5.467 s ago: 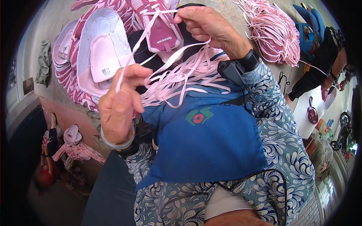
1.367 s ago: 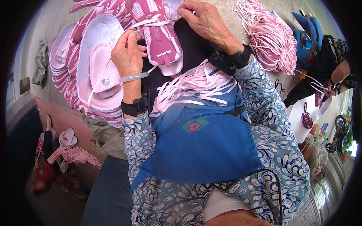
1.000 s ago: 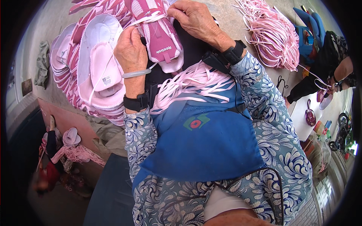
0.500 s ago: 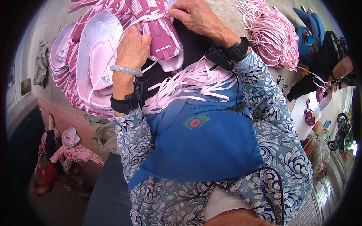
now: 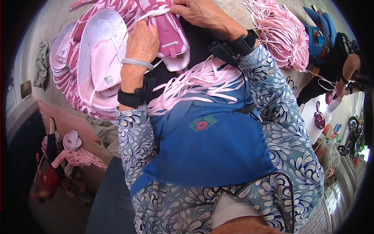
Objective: The recorder is inserting and threading laces into pink sneakers.
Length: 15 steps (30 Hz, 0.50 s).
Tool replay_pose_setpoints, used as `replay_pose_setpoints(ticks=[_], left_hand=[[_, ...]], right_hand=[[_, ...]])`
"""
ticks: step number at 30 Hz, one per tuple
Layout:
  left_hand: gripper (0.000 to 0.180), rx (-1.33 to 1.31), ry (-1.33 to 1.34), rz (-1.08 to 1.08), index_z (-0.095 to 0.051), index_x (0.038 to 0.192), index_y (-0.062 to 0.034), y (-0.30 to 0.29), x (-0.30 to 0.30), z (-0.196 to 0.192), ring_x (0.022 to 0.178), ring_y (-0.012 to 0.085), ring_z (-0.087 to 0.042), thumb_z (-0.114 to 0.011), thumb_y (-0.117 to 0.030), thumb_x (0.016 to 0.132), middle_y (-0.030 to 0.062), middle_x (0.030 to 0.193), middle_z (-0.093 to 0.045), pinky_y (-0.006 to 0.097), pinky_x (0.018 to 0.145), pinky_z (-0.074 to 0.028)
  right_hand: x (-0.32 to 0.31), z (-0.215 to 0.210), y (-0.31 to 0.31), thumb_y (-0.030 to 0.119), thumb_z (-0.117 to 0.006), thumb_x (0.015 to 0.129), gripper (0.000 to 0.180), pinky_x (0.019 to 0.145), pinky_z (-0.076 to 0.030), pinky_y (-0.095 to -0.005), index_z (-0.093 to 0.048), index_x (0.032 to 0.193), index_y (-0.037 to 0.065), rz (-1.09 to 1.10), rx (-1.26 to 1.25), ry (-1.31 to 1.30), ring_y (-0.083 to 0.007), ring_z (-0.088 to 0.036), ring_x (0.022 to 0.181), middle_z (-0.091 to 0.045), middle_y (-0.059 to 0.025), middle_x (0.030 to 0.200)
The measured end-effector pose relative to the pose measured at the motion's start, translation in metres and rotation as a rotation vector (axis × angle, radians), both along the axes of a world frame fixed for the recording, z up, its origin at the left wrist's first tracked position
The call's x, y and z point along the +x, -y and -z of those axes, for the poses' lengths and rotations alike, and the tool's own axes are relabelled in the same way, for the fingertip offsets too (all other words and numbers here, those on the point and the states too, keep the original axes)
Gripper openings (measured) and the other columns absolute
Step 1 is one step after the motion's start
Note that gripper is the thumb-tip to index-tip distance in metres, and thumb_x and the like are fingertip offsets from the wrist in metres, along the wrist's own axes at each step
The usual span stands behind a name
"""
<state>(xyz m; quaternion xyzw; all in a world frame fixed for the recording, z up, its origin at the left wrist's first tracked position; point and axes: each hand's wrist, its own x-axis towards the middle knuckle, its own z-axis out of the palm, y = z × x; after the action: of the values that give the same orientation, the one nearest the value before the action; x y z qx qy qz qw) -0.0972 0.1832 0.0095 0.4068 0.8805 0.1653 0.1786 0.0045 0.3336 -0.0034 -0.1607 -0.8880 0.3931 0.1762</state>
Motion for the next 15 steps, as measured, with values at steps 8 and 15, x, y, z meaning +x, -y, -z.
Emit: replay_pose_setpoints(ticks=[8,15], left_hand=[[0.024,0.458,-0.337,-0.005,-0.051,0.102,0.0044,0.012,0.012,0.033,0.082,0.0414,-0.057,-0.043,-0.011,0.086,0.026,0.09,-0.057,0.045,0.074,-0.046],[0.019,0.623,0.055,-0.215,-0.048,0.1,0.0034,0.013,0.015,0.025,0.08,0.0284,-0.057,-0.051,-0.009,0.085,0.0172,0.093,-0.053,0.038,0.071,-0.047]], right_hand=[[0.016,0.004,0.031,0.017,-0.058,0.083,0.025,0.064,-0.045,-0.0437,-0.049,0.095,-0.002,0.148,0.02,-0.208,-0.0417,-0.055,0.076,-0.054,-0.025,0.079],[0.021,-0.002,0.048,0.006,-0.05,0.074,0.023,0.07,-0.045,-0.0415,-0.048,0.092,-0.008,0.007,0.349,-0.049,-0.0387,-0.049,0.083,-0.047,-0.0254,0.085]])
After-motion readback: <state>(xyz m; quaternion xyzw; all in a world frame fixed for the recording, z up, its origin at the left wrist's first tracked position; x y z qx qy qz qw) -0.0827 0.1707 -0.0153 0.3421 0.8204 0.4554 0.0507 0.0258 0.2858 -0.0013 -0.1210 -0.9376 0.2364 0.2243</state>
